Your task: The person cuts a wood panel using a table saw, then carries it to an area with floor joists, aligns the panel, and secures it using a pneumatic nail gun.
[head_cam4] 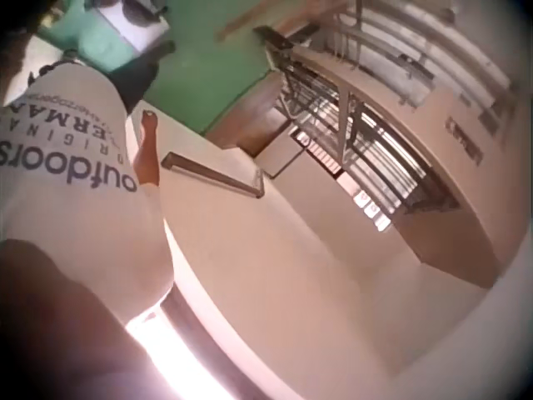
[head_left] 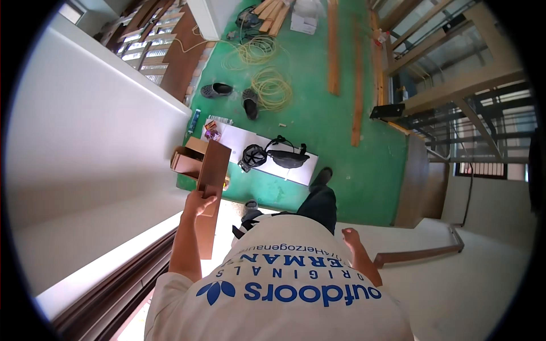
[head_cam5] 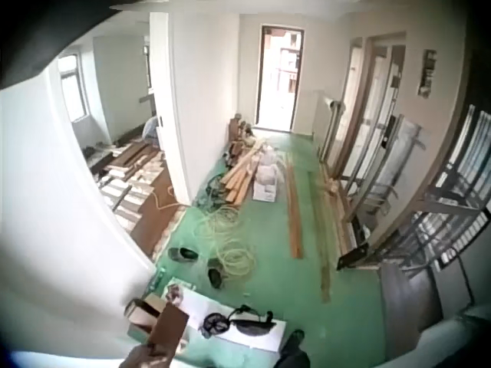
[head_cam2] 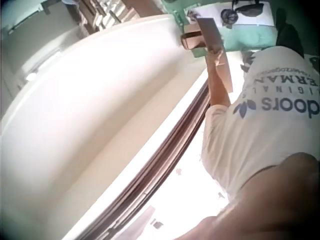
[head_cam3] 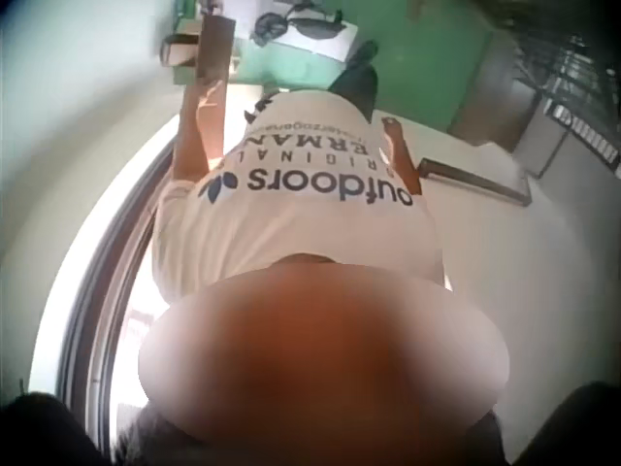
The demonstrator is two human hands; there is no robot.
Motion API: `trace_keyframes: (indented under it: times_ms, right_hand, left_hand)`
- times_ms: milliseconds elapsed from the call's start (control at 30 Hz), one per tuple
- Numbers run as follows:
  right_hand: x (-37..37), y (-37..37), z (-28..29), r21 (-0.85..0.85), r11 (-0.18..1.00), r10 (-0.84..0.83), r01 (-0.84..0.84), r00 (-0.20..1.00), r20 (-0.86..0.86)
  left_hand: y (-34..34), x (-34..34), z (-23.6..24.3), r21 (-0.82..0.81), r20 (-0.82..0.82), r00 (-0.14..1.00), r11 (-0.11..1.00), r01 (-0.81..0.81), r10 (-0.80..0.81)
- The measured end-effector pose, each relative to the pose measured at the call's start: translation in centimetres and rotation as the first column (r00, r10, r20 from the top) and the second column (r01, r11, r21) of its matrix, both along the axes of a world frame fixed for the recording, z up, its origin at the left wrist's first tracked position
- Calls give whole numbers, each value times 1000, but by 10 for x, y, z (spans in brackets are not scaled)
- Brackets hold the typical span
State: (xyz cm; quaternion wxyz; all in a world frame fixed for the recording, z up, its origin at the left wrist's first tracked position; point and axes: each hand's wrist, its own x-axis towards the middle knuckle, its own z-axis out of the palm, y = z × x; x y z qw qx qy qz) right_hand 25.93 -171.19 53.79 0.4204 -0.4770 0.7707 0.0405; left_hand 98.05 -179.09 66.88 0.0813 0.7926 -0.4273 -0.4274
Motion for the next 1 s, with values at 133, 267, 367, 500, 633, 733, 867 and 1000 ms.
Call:
trace_keyframes:
  times_ms: [133, 267, 367, 500, 633, 733, 867, 1000]
  right_hand:
    - [-44, -94, -41, 153, 975, -182, 163, 976, 118]
    - [-104, -242, -27, 242, 970, -19, -17, 989, 146]
    - [-133, -368, 6, 260, 962, 39, -83, 985, 170]
    - [-138, -539, 42, 225, 958, 143, -176, 977, 158]
    - [-91, -686, 60, 173, 934, 285, -314, 943, 175]
    - [-28, -774, 69, 163, 887, 403, -432, 897, 180]
    - [84, -875, 87, 185, 786, 562, -589, 807, 183]
    - [188, -980, 132, 204, 679, 693, -706, 707, 142]
  left_hand:
    - [-116, -51, -6, -16, 112, 991, 998, -69, 70]
    - [-158, -119, -13, -5, 179, 971, 987, -160, 159]
    - [-145, -178, 6, 159, 233, 927, 928, -336, 295]
    - [-178, -241, 24, 309, 232, 857, 801, -513, 460]
    - [-199, -254, -10, 383, 160, 814, 725, -573, 559]
    - [-234, -245, -54, 429, 95, 788, 689, -584, 608]
    - [-305, -202, -92, 448, 59, 750, 654, -610, 659]
    - [-440, -101, -97, 333, -3, 748, 706, -625, 664]
